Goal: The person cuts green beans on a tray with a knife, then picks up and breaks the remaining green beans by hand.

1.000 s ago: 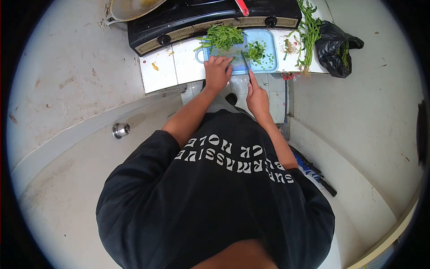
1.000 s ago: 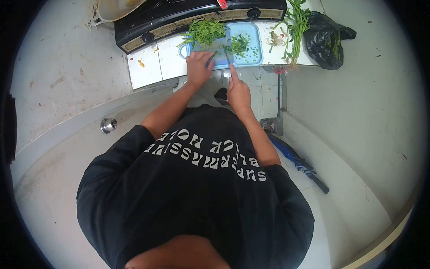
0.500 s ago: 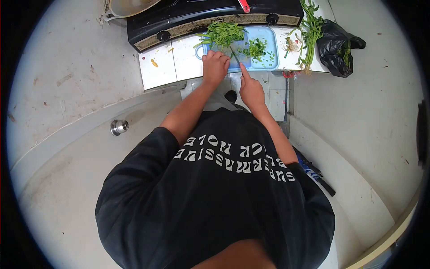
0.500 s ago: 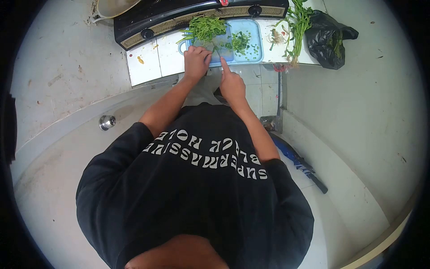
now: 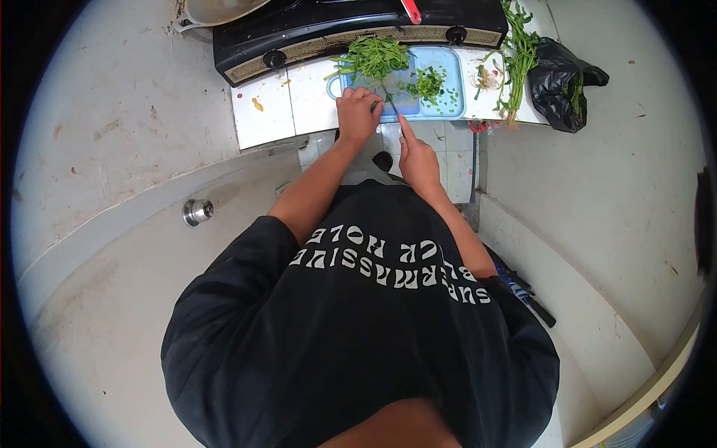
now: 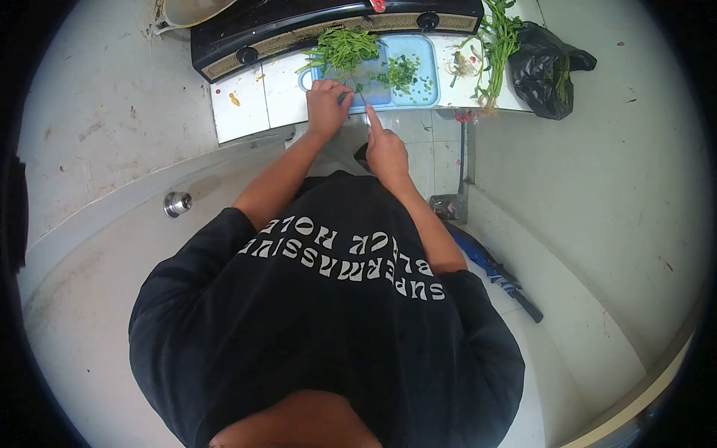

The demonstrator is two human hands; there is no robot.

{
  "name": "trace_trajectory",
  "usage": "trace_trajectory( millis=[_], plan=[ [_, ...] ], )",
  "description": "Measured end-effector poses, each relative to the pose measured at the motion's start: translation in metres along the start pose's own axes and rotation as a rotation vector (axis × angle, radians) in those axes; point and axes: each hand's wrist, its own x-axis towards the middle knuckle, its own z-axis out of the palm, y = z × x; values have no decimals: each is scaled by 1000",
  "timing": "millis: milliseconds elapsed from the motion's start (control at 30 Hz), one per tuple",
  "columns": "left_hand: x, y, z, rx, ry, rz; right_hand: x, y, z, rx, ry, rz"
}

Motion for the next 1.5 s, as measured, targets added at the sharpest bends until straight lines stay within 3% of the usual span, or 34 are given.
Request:
trace_trajectory(
  millis=[533,733,867,1167,1367,1500],
  plan=[
    [5,10,-9,-32,-11,-342,-8,2,0,5,-14,76],
    [4,10,-10,-10,9,-317,1,-4,2,28,66,6],
    [4,9,-9,-24,11,-337,-6,-4,13,39,1,2],
    [4,10,-7,-32,17,-340,-14,-9,4,12,-27,116],
    [1,0,-3,-56,44,-265,5,-12,4,91,59,85],
    [-4,-8,-6,-59,28,-158,-10,-22,5,123,3,86]
  ],
)
